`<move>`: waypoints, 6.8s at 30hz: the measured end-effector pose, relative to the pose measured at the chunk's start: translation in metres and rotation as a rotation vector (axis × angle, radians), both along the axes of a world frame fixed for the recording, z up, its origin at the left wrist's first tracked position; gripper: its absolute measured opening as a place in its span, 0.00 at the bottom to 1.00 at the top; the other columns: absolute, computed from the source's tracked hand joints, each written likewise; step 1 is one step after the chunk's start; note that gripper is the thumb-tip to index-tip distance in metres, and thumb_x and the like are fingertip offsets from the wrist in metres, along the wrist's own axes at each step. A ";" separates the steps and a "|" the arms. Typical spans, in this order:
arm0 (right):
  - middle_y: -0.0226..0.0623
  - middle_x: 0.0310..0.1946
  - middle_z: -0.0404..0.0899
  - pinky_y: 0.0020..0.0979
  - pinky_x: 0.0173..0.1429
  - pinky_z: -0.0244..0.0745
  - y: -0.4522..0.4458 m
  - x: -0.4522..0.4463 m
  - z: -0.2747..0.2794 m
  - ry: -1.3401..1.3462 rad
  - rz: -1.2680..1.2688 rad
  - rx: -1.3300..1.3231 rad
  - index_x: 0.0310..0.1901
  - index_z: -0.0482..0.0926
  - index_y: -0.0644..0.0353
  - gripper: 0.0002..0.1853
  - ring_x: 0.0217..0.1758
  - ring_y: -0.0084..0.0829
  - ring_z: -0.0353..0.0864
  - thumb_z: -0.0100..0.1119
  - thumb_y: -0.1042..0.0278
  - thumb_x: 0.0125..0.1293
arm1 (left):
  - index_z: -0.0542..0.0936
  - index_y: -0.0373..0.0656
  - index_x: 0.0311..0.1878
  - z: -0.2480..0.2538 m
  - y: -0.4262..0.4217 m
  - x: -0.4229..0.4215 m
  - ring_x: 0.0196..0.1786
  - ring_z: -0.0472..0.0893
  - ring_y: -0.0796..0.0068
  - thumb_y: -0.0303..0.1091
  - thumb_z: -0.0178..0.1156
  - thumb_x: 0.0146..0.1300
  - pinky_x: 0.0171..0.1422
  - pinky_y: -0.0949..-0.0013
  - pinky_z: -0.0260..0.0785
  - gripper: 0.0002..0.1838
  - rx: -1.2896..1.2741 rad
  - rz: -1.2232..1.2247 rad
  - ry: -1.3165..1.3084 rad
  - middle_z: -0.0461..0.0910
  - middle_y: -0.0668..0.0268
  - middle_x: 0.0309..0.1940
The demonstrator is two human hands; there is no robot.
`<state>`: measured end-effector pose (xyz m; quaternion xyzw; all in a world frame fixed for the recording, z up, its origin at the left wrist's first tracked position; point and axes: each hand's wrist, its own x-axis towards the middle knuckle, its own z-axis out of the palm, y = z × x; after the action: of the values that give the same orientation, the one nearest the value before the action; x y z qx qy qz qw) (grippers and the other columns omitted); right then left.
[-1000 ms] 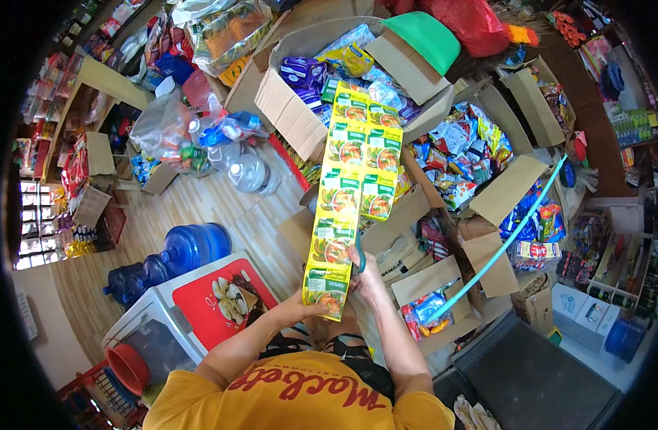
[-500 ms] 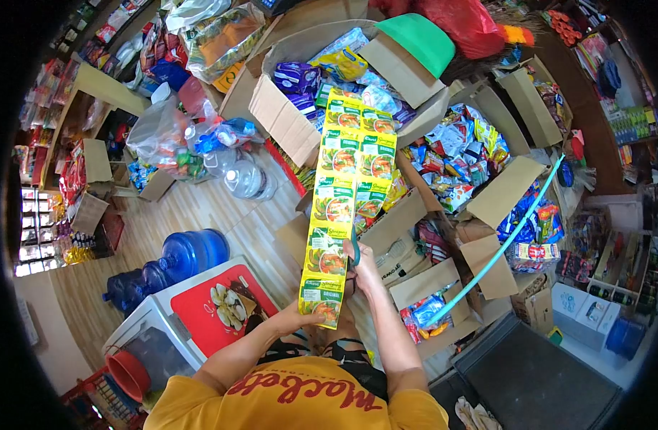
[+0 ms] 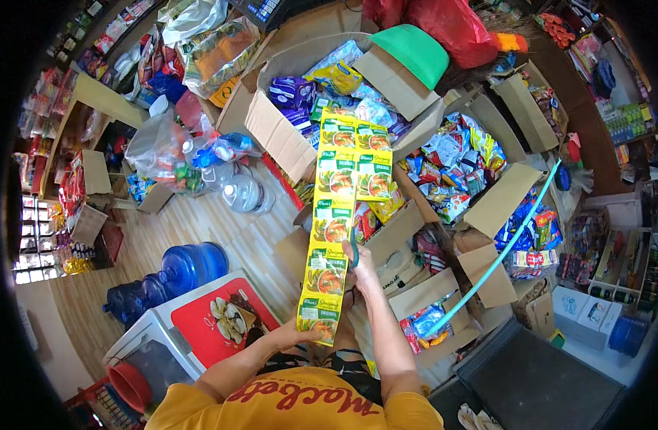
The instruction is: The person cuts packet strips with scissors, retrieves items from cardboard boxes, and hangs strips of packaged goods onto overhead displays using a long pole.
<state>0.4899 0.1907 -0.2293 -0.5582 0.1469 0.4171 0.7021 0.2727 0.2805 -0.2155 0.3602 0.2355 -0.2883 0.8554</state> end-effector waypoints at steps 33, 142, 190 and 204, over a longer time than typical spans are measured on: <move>0.21 0.19 0.73 0.17 0.19 0.55 0.010 0.044 -0.032 -0.239 0.163 -0.064 0.31 0.79 0.57 0.14 0.17 0.13 0.65 0.62 0.54 0.58 | 0.70 0.39 0.56 -0.031 -0.003 -0.028 0.52 0.74 0.73 0.30 0.63 0.56 0.59 0.69 0.65 0.24 -0.078 -0.137 0.067 0.76 0.65 0.52; 0.27 0.18 0.72 0.16 0.19 0.64 -0.045 -0.120 0.261 -0.450 0.770 0.394 0.29 0.73 0.61 0.12 0.16 0.15 0.71 0.64 0.63 0.58 | 0.63 0.31 0.61 0.273 0.077 0.020 0.57 0.72 0.50 0.33 0.52 0.47 0.64 0.50 0.61 0.34 -0.474 0.833 -0.877 0.69 0.47 0.57; 0.32 0.21 0.76 0.23 0.23 0.69 0.084 0.082 0.115 -0.637 0.507 -0.479 0.34 0.76 0.65 0.11 0.19 0.22 0.75 0.61 0.66 0.54 | 0.66 0.37 0.58 0.123 0.325 0.138 0.54 0.74 0.53 0.41 0.54 0.48 0.61 0.51 0.65 0.32 -0.179 1.079 -0.416 0.72 0.53 0.53; 0.52 0.41 0.79 0.43 0.51 0.72 0.150 0.186 0.031 -0.877 0.773 -1.279 0.40 0.77 0.63 0.22 0.48 0.48 0.78 0.65 0.57 0.46 | 0.65 0.36 0.60 0.125 0.313 0.117 0.55 0.73 0.51 0.38 0.53 0.45 0.62 0.49 0.63 0.35 -0.220 0.939 -0.404 0.71 0.52 0.56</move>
<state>0.6762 0.3403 -0.1987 -0.9672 -0.1306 0.2108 0.0554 0.3896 0.5939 -0.0904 0.1723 0.1704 0.1786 0.9536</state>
